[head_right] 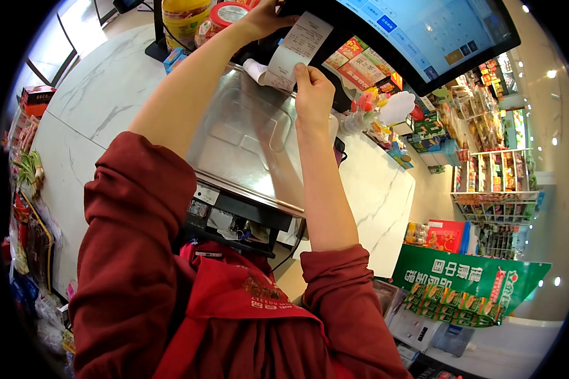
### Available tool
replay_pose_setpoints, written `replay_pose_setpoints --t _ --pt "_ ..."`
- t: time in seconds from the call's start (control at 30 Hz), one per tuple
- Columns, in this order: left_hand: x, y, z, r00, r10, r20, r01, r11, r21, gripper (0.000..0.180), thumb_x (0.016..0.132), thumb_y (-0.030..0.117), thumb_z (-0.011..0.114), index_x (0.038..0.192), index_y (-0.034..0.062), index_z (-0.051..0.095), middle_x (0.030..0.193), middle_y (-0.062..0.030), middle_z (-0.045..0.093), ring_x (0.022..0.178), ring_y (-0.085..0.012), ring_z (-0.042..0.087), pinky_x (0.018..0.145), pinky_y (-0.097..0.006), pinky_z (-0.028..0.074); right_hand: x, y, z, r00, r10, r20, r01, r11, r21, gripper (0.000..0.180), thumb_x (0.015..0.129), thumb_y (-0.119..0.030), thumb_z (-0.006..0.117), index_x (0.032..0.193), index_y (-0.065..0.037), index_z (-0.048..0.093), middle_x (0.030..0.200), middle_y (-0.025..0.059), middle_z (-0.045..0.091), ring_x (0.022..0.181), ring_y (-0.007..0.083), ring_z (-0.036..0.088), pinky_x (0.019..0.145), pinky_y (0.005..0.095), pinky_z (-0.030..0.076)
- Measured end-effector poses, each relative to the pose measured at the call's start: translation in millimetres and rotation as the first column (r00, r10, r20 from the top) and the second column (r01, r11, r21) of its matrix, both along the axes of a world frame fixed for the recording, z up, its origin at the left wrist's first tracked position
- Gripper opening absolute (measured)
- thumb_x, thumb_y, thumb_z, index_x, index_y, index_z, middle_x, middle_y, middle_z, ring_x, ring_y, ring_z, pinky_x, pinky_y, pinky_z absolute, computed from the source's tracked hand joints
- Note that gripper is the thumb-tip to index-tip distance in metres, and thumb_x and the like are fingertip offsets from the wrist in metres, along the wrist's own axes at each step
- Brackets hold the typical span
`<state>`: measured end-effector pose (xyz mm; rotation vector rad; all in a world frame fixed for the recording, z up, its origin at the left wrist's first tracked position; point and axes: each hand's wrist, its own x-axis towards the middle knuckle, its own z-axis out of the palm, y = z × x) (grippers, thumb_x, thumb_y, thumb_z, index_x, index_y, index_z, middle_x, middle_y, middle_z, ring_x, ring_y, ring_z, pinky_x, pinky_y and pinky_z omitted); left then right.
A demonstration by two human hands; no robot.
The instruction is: The person stands at a checkout counter in a grocery store and wraps a bundle of green chili peppers in plastic film using a roll wrapper. They then move to a produce display, select a handful of green beans, and wrap them in plastic film using the same method.
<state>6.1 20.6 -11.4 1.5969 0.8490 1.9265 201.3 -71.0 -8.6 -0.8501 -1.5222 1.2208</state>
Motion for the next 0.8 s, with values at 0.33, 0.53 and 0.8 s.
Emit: replay_pose_setpoints --t 0.33,0.53,0.8 --pt "1.3 -3.1 0.1 0.973 0.182 -0.145 -0.191 0.980 -0.057 0.050 0.075 0.006 0.070 0.115 0.0034 0.042 0.100 -0.0083 0.053 0.091 -0.0168 0.050 0.077 -0.031 0.044 -3.0 -9.2 6.0 0.984 0.075 -0.159 -0.098 0.985 -0.142 0.020 0.087 -0.020 0.061 0.087 0.000 0.063 0.077 0.0018 0.061 0.070 0.0091 0.052 0.067 0.0232 0.042" --pt "-12.1 -0.4 -13.4 0.955 0.219 -0.201 -0.250 0.958 -0.142 0.054 0.074 0.016 0.073 0.117 0.0021 0.043 0.112 -0.0139 0.052 0.107 -0.0205 0.050 0.086 -0.031 0.044 -15.5 -4.5 -4.4 0.973 0.049 -0.224 -0.119 0.944 -0.308 0.023 0.087 -0.023 0.060 0.081 -0.001 0.062 0.067 -0.0011 0.055 0.059 0.0084 0.045 0.056 0.0237 0.037" --pt "-17.9 15.3 -20.9 0.940 0.270 -0.211 -0.275 0.962 0.007 0.058 0.073 0.015 0.072 0.120 0.0027 0.041 0.113 -0.0143 0.049 0.110 -0.0227 0.047 0.094 -0.032 0.039 -27.9 -2.8 -4.7 0.933 0.087 -0.350 -0.232 0.888 -0.396 0.017 0.085 -0.020 0.061 0.077 -0.005 0.063 0.068 -0.0010 0.056 0.061 0.0100 0.050 0.059 0.0239 0.039"
